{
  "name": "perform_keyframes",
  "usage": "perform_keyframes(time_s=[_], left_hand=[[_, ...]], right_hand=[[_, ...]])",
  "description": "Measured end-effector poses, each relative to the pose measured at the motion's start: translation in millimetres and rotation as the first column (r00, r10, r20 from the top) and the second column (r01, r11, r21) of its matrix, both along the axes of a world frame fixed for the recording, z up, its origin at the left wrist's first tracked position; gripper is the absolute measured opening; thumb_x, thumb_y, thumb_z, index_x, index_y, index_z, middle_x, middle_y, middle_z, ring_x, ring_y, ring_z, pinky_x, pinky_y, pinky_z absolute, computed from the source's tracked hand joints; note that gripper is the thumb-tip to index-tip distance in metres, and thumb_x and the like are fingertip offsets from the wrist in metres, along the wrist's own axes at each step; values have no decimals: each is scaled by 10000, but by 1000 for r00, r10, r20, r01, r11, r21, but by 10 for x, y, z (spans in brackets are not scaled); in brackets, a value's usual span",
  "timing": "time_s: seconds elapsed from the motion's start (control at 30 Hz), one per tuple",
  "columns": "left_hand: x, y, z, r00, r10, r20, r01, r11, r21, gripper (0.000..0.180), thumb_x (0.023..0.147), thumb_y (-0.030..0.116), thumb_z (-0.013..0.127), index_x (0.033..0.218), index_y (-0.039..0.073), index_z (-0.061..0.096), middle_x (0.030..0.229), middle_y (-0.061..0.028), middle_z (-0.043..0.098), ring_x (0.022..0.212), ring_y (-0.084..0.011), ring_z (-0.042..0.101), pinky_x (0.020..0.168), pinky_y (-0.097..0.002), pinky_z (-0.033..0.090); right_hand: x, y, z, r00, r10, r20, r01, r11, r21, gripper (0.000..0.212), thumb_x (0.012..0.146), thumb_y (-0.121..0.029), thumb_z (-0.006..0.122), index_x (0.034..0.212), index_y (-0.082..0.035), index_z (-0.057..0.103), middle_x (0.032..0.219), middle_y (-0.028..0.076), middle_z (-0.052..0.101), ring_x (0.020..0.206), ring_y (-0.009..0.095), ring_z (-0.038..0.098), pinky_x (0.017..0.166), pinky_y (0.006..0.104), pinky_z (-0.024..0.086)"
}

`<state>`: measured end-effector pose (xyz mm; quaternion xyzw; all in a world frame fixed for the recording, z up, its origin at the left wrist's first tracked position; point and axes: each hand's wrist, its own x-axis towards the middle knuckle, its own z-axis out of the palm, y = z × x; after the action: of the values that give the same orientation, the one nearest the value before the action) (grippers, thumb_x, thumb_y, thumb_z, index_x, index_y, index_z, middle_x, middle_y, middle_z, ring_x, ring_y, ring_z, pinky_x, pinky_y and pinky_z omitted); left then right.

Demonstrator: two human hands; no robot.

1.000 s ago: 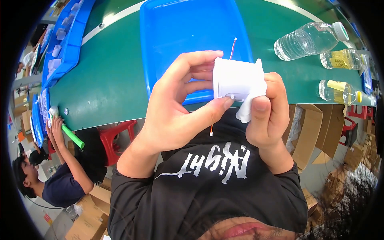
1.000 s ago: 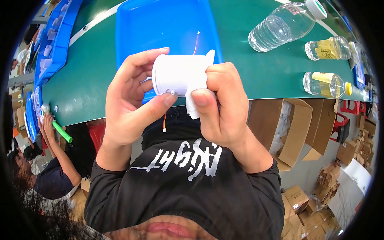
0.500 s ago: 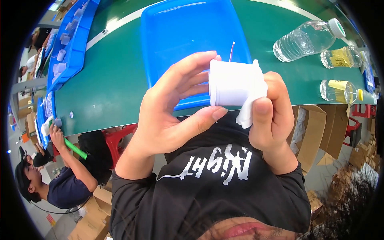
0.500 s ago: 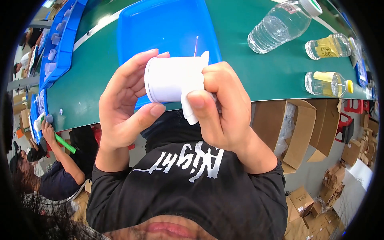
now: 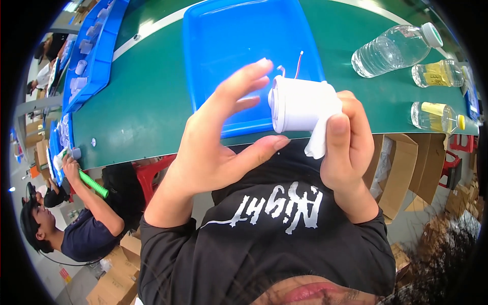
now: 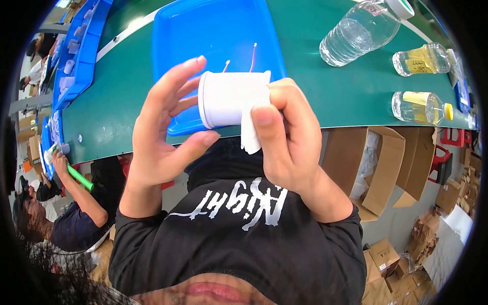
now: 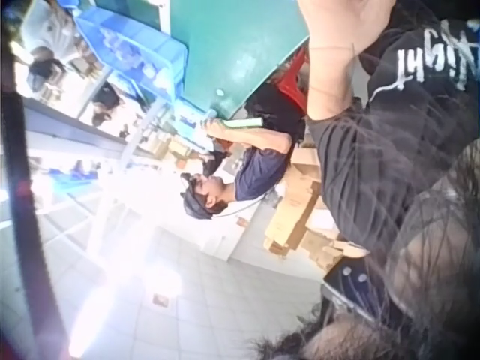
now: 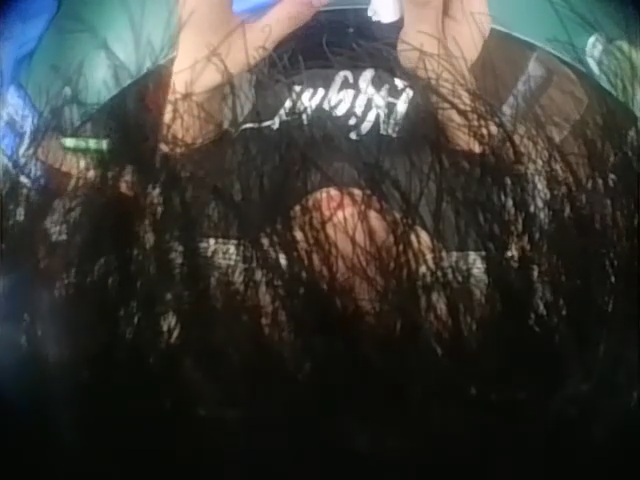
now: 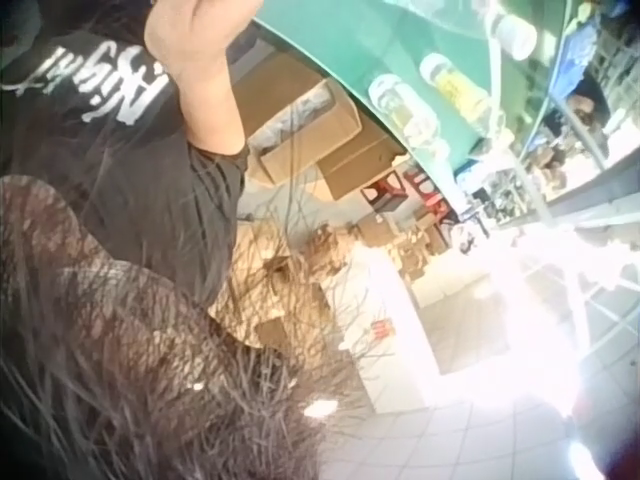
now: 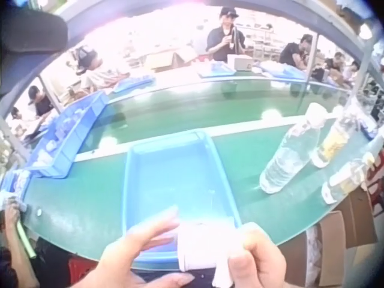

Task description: Cleaning white cylindrical electronic components with a cloth and liquid on an assembly line.

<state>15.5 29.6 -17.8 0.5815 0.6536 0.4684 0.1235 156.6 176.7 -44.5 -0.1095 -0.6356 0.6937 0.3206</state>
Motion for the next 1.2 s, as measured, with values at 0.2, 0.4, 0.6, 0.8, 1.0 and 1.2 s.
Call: perform_keyframes(time_s=[0.2,0.4,0.6,0.8,1.0,1.2], left_hand=[[69,-19,88,764,4,646,17,999,-27,600,819,47,747,1348,-32,477,1325,-184,546,1184,-264,579,962,-376,504],[28,-47,2,996,-19,82,13,997,76,641,746,-36,756,1316,-72,464,1345,-286,503,1255,-338,523,1036,-413,439],[80,-18,3,915,33,403,-67,995,72,675,758,-41,722,1357,-62,413,1349,-254,510,1212,-305,559,1014,-380,451],[42,-18,144,770,54,636,25,993,-114,672,783,-12,680,1382,-80,382,1307,-214,553,1169,-251,591,988,-334,451],[36,-11,63,773,14,634,22,999,-48,659,774,-48,676,1367,-96,393,1306,-241,552,1166,-263,593,991,-342,453],[22,6,-48,985,6,174,-11,999,30,658,727,-116,688,1332,-94,428,1310,-292,533,1175,-303,590,984,-368,470]], right_hand=[[63,70,-49,992,-9,-122,83,779,622,194,926,-166,619,903,11,542,856,127,558,712,229,500,641,318,418],[36,-58,25,1000,24,19,-27,976,217,227,990,-206,535,921,10,543,857,79,538,719,131,474,654,260,387],[-9,28,-33,998,-9,-65,36,910,414,206,969,-186,568,887,1,538,829,89,534,693,147,466,613,265,387],[8,81,-75,993,-29,-116,94,795,600,172,892,-132,645,867,2,539,840,132,553,687,227,489,597,315,415],[-13,74,-100,989,-22,-144,110,758,643,187,877,-134,663,865,5,538,834,135,546,674,246,485,598,324,416],[17,-25,-22,999,36,25,-38,993,110,204,993,-187,543,882,-16,546,848,48,570,700,75,466,595,236,384]])
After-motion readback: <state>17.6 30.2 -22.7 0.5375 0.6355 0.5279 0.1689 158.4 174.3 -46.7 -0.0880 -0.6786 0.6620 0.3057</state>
